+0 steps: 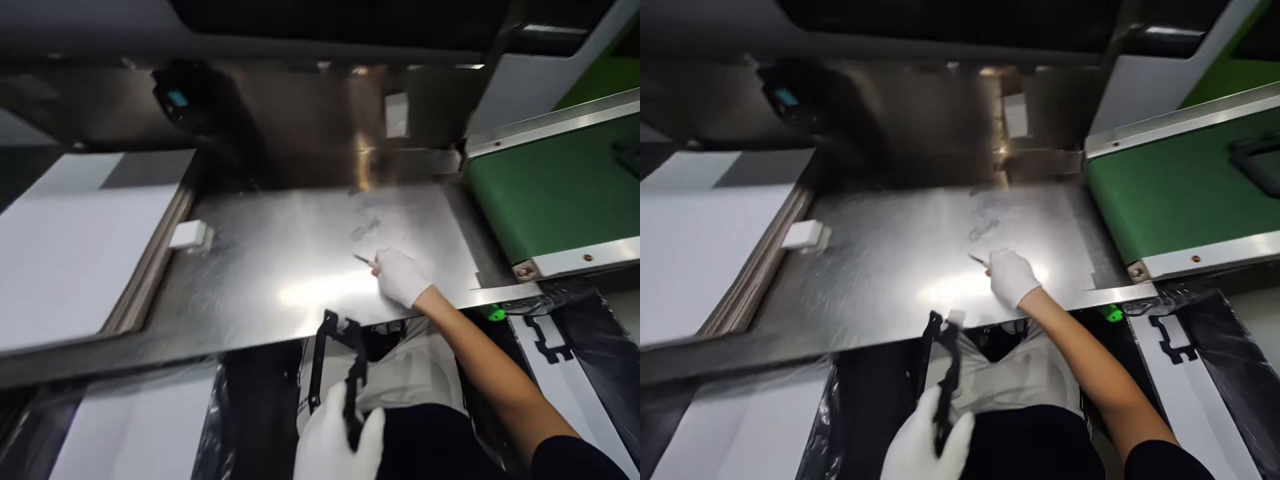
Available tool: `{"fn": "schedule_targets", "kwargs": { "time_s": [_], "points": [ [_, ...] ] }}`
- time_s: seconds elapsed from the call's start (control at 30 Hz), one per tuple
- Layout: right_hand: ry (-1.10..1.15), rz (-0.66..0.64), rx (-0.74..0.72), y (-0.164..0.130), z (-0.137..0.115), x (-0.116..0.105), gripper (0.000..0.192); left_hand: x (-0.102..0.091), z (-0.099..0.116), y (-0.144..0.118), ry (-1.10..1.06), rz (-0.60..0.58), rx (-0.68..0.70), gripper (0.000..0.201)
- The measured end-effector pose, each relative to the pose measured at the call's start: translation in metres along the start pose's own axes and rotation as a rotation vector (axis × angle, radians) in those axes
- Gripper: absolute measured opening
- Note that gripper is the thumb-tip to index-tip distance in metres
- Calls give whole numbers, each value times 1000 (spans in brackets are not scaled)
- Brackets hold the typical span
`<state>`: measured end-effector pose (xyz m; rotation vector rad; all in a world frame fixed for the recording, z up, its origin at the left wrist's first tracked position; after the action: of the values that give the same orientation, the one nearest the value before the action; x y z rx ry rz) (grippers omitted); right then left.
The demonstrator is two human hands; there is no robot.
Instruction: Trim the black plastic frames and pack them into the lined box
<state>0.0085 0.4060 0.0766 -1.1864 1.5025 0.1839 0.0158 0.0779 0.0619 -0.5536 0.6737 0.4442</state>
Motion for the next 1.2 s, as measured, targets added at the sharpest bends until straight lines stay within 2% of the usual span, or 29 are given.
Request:
{"fn": "schedule_targets", "kwargs": {
  "time_s": [0.07,0.1,0.17,0.27,0.33,0.43,0.53,0.63,0.73,0.83,1.03,1.2],
  "points": [
    [86,-2,14,4,21,2,11,14,15,-5,145,-31,-43,30],
    [222,38,21,5,35,3,8,19,22,-7,220,-15,-50,28],
    [632,128,7,3,66,4,5,27,32,-7,344,61,-40,21],
    [1144,145,-98,-16,101,11,26,34,35,-7,480,168,-29,28],
    [1260,168,-140,-37,113,18,39,37,31,-6,529,196,-30,36],
    [1235,215,-131,-67,114,32,48,41,25,-4,553,188,-42,44],
    [1174,247,-109,-82,106,42,50,45,22,1,543,143,-55,47],
    [1126,303,-88,-84,100,44,49,47,21,7,518,105,-71,44],
    [1105,321,-34,-85,96,43,46,46,22,12,512,69,-44,33],
    [1098,351,7,-88,94,42,46,43,27,17,537,73,-18,25],
    [1017,395,22,-98,95,47,49,36,36,27,502,11,-101,28],
    [962,426,53,-102,96,52,48,41,37,32,469,-6,-164,31]
  ]
}}
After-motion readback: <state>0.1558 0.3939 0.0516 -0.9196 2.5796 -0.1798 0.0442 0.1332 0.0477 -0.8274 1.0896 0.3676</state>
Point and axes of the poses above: each hand's wrist, its own y-axis towards the middle knuckle, its own x-axis out of the palm, z = x × y, the point moved 2 cm from there along y, towards the middle knuckle, and after that the axes turned 12 degrees about -z, right-handed, at the moved point
